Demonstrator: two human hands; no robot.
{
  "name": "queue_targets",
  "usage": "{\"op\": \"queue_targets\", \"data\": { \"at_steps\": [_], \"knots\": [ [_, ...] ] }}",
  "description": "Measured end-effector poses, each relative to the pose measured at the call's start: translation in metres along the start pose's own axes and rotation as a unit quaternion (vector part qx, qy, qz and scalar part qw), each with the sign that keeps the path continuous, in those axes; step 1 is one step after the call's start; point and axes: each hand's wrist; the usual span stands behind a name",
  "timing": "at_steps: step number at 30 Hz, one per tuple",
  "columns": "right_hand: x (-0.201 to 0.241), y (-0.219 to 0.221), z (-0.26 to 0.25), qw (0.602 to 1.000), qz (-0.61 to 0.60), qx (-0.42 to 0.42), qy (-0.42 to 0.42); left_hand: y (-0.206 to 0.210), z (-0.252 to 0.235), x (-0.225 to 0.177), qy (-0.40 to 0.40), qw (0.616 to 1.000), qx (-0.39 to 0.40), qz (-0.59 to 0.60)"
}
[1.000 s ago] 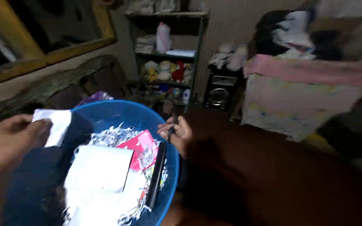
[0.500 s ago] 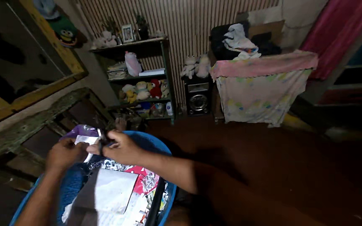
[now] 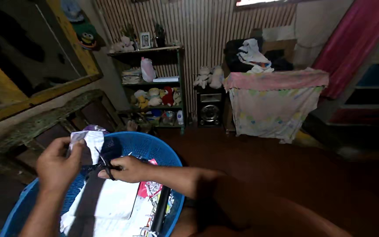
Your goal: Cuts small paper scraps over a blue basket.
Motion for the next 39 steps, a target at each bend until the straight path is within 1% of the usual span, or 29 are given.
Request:
{"op": "queue_targets", "data": {
  "at_steps": [3, 6, 9, 13, 17, 22, 25, 30, 35, 39],
  "knots": [
    [0.000, -0.002, 0.003, 1.000, 0.005, -0.003, -0.017, 0.004, 0.002, 0.003, -0.011, 1.000, 0.004, 0.019],
    [-0.010, -0.006, 0.001, 1.000, 0.003, -0.001, 0.011, 0.007, 0.003, 0.011, -0.044, 0.999, 0.004, 0.032],
    [-0.016, -0.010, -0.005, 0.999, -0.022, -0.020, 0.040, 0.009, 0.003, 0.010, -0.076, 0.995, -0.003, 0.068],
    [-0.010, -0.015, -0.007, 0.978, -0.156, -0.074, 0.120, 0.013, 0.006, 0.002, -0.129, 0.983, 0.011, 0.129],
    [-0.004, -0.022, -0.008, 0.950, -0.247, -0.134, 0.136, 0.023, 0.011, -0.005, -0.163, 0.968, 0.034, 0.186],
    [-0.014, -0.021, -0.011, 0.929, -0.308, -0.148, 0.139, 0.028, 0.014, -0.011, -0.155, 0.965, 0.086, 0.191],
    [-0.022, -0.021, -0.016, 0.927, -0.317, -0.146, 0.138, 0.029, 0.014, -0.008, -0.144, 0.962, 0.106, 0.205],
    [-0.022, -0.021, -0.014, 0.938, -0.285, -0.145, 0.136, 0.027, 0.016, -0.007, -0.155, 0.960, 0.140, 0.187],
    [-0.022, -0.018, -0.014, 0.935, -0.286, -0.156, 0.136, 0.026, 0.015, -0.007, -0.171, 0.963, 0.120, 0.170],
    [-0.022, -0.015, -0.019, 0.935, -0.290, -0.166, 0.118, 0.023, 0.017, -0.003, -0.177, 0.958, 0.130, 0.183]
  ]
}}
Point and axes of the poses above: each hand's wrist, its own z-axis away from the middle knuckle, its own y-axis out of the palm, x = y × z, and after that the axes turned 6 degrees about y, right-handed
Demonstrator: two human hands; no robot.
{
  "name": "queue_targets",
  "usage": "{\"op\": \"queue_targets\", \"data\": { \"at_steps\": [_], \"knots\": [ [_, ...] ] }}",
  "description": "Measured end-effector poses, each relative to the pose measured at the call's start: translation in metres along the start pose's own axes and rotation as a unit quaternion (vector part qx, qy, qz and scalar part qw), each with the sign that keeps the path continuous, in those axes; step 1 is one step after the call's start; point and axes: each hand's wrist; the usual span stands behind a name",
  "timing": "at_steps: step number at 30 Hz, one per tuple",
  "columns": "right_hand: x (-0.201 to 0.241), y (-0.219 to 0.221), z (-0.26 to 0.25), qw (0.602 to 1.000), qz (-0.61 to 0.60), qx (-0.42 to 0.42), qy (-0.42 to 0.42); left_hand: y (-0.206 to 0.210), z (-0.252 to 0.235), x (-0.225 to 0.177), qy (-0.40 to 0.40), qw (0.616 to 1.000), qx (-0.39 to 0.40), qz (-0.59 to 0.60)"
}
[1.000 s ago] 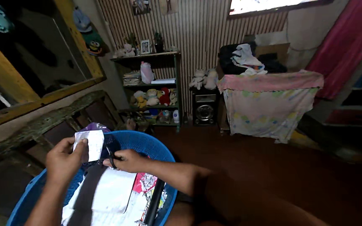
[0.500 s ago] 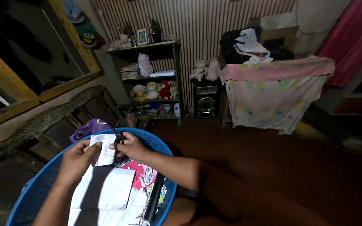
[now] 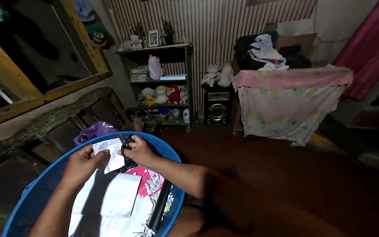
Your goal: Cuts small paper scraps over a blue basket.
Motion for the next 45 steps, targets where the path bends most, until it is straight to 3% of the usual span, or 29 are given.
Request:
{"op": "queue_targets", "data": {
  "at_steps": [8, 24, 32, 45],
  "knots": [
    [0.003, -0.005, 0.000, 0.998, 0.050, -0.025, -0.016, 0.001, 0.009, -0.017, -0.043, 0.999, 0.007, -0.013],
    [-0.009, -0.017, -0.013, 0.998, -0.002, -0.041, -0.052, 0.004, -0.002, -0.005, -0.014, 0.994, 0.062, 0.090],
    [-0.007, -0.017, -0.012, 0.998, -0.004, 0.002, -0.061, 0.009, -0.006, -0.002, -0.004, 0.997, 0.031, 0.072],
    [-0.001, -0.014, -0.009, 0.997, -0.004, -0.018, -0.079, 0.014, -0.004, -0.006, -0.029, 0.993, 0.030, 0.111]
  ]
}}
Point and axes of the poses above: each hand's wrist, its own z-axis away from the middle knuckle, its own y-axis out of the palm, x = y × z, and after that the axes turned 6 degrees about y, right-handed
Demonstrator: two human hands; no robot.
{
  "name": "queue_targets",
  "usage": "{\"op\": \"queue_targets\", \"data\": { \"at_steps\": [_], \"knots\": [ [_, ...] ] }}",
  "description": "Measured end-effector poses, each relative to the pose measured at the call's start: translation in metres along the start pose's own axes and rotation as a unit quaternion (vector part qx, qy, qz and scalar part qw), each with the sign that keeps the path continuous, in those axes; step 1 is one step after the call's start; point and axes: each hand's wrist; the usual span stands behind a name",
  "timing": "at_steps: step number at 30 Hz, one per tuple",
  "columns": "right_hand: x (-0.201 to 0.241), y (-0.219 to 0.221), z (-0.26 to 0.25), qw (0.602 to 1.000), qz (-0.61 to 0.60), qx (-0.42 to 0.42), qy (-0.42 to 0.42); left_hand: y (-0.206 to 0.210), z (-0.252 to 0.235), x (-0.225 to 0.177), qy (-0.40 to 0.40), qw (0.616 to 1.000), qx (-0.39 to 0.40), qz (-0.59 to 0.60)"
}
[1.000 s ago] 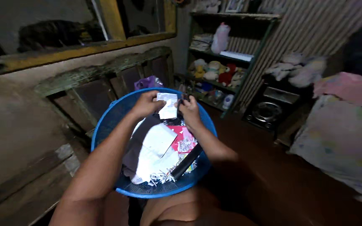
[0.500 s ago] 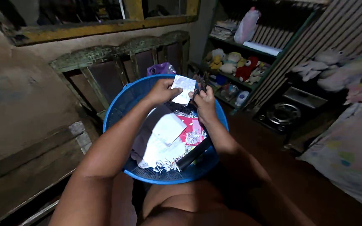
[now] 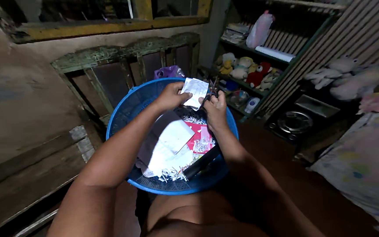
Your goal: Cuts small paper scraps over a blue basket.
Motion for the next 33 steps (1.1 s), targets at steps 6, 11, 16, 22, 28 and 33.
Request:
{"op": "queue_targets", "data": {
  "at_steps": [6, 11, 16, 22, 28, 33],
  "knots": [
    [0.001, 0.001, 0.001, 1.000, -0.021, -0.004, -0.017, 0.002, 0.000, 0.000, 0.010, 0.999, 0.002, 0.045],
    [0.003, 0.001, 0.002, 0.999, -0.038, -0.013, -0.016, 0.003, 0.001, -0.003, 0.008, 0.996, 0.002, 0.084],
    [0.007, -0.002, 0.004, 0.994, -0.108, 0.025, 0.023, 0.000, 0.003, 0.000, 0.016, 0.996, 0.003, 0.093],
    [0.011, -0.002, 0.005, 0.980, -0.110, 0.076, 0.148, 0.000, 0.003, 0.005, 0.116, 0.992, 0.041, 0.003],
    [0.007, -0.003, 0.006, 0.986, -0.092, 0.086, 0.107, 0.001, 0.001, -0.002, 0.101, 0.994, 0.035, 0.003],
    [0.004, -0.004, 0.004, 0.994, -0.053, 0.059, 0.075, -0.003, 0.001, -0.006, -0.004, 0.998, 0.055, 0.016]
  ]
}}
Point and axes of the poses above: each hand's wrist, its own z-axis away from the middle knuckle, its own y-axis out of the palm, x = y × z, and after that the axes turned 6 degrees about y, right-handed
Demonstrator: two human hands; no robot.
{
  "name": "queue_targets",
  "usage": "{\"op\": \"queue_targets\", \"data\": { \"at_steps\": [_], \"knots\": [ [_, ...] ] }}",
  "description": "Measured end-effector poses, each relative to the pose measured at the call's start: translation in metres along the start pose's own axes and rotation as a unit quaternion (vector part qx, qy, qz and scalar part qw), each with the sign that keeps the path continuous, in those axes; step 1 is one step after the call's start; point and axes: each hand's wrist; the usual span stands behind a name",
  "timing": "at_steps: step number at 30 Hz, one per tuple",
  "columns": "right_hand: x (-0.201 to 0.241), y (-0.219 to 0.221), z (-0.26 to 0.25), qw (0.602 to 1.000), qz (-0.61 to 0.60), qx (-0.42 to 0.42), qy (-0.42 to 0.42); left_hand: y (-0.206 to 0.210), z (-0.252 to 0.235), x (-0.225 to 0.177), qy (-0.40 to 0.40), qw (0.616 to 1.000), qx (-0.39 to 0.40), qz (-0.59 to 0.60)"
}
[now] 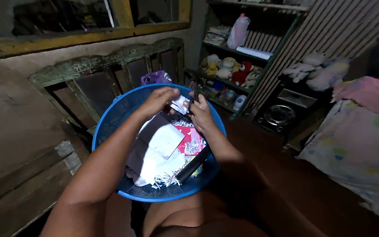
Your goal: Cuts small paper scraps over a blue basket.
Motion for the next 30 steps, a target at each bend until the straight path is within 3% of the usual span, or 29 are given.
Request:
{"op": "queue_targets", "data": {
  "at_steps": [10, 16, 22, 30],
  "knots": [
    [0.001, 0.004, 0.004, 0.998, 0.060, -0.009, -0.020, 0.002, -0.001, 0.002, 0.021, 0.994, -0.076, -0.074],
    [0.002, 0.005, 0.003, 0.999, 0.044, -0.027, -0.011, 0.002, 0.002, 0.001, 0.029, 0.996, -0.057, -0.067],
    [0.005, 0.006, 0.005, 0.999, 0.042, 0.003, 0.002, 0.000, -0.001, 0.005, 0.046, 0.991, -0.096, -0.078],
    [0.005, 0.004, 0.008, 0.999, 0.052, -0.012, 0.007, 0.003, -0.001, 0.005, 0.041, 0.995, -0.058, -0.077]
  ]
}}
Point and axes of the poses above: each hand's wrist, its own z-axis away from the middle knuckle, its own y-axis out of the palm, x = y × z, and after that the axes turned 6 degrees about y, right-handed
